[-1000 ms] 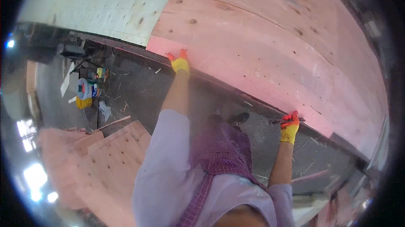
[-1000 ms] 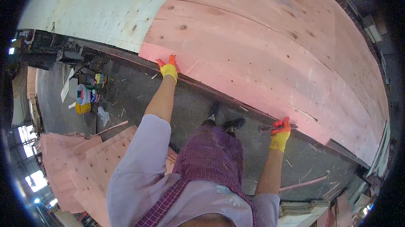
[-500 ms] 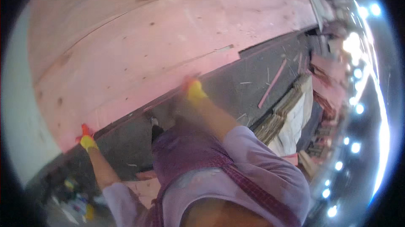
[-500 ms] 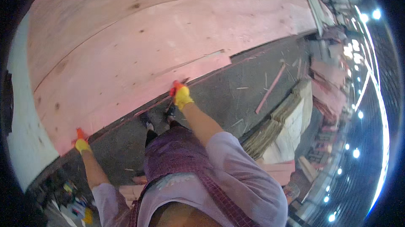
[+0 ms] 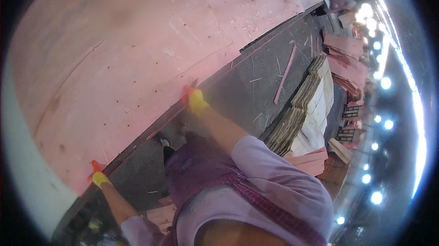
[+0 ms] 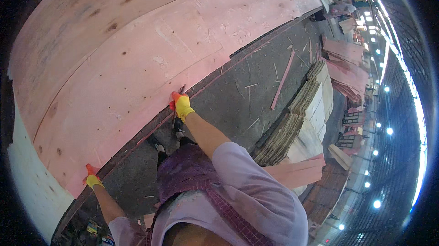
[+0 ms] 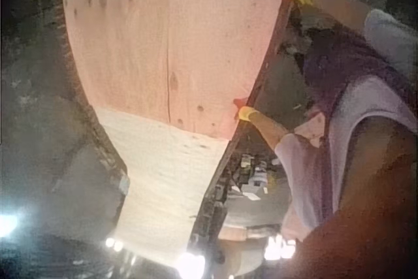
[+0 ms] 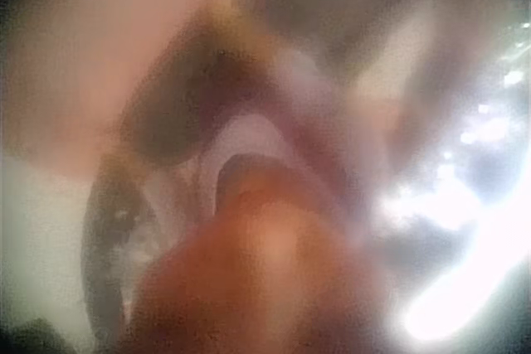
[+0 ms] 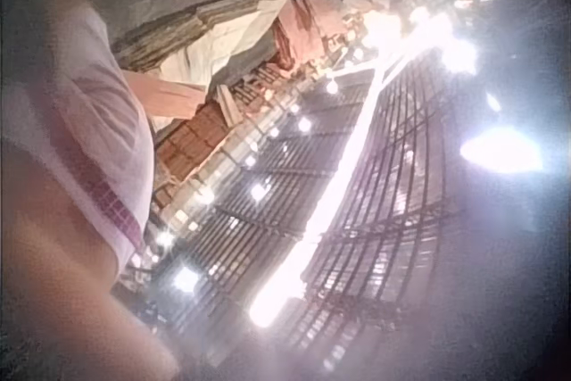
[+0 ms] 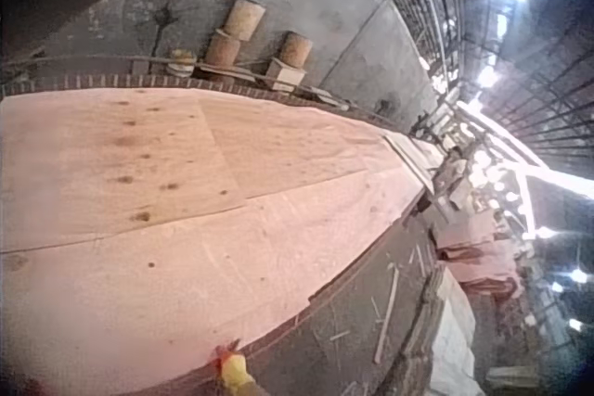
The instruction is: The person picks up wood veneer sheets from a stack, places and aligns them onto a panel, and cuts the edges using a knife.
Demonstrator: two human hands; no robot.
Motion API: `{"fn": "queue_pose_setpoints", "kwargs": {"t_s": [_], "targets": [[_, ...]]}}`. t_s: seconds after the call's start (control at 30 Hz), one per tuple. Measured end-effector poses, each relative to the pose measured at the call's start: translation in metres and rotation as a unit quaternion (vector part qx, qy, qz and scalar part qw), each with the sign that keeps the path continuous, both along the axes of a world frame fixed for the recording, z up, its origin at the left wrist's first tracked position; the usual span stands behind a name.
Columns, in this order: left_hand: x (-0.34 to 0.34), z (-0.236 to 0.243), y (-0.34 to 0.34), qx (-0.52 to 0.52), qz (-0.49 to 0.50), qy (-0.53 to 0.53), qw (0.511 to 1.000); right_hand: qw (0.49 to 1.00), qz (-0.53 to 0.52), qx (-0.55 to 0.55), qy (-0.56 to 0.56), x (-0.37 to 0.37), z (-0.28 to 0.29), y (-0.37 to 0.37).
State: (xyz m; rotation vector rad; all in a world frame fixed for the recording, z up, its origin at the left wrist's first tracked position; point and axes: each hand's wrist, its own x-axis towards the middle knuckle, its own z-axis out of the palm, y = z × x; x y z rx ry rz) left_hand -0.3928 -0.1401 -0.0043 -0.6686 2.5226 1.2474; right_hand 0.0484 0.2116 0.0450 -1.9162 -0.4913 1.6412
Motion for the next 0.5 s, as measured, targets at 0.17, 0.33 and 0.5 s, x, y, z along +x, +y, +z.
{"fn": "queue_pose_setpoints", "kwargs": {"t_s": [0.17,0.33,0.5], "targets": [[0.002,0.003,0.002,-0.003,-0.01,0.004,1.0,1.0,0.012,0.02,-0.014,-0.012,0.017,-0.001],[-0.018,-0.007,-0.004,-0.097,-0.046,-0.108,0.988,0.998,0.064,-0.013,-0.022,-0.008,0.012,0.009],[-0.109,-0.03,-0.127,-0.259,-0.398,0.043,0.879,0.824,0.48,0.208,-0.217,-0.006,-0.06,0.012]]}}
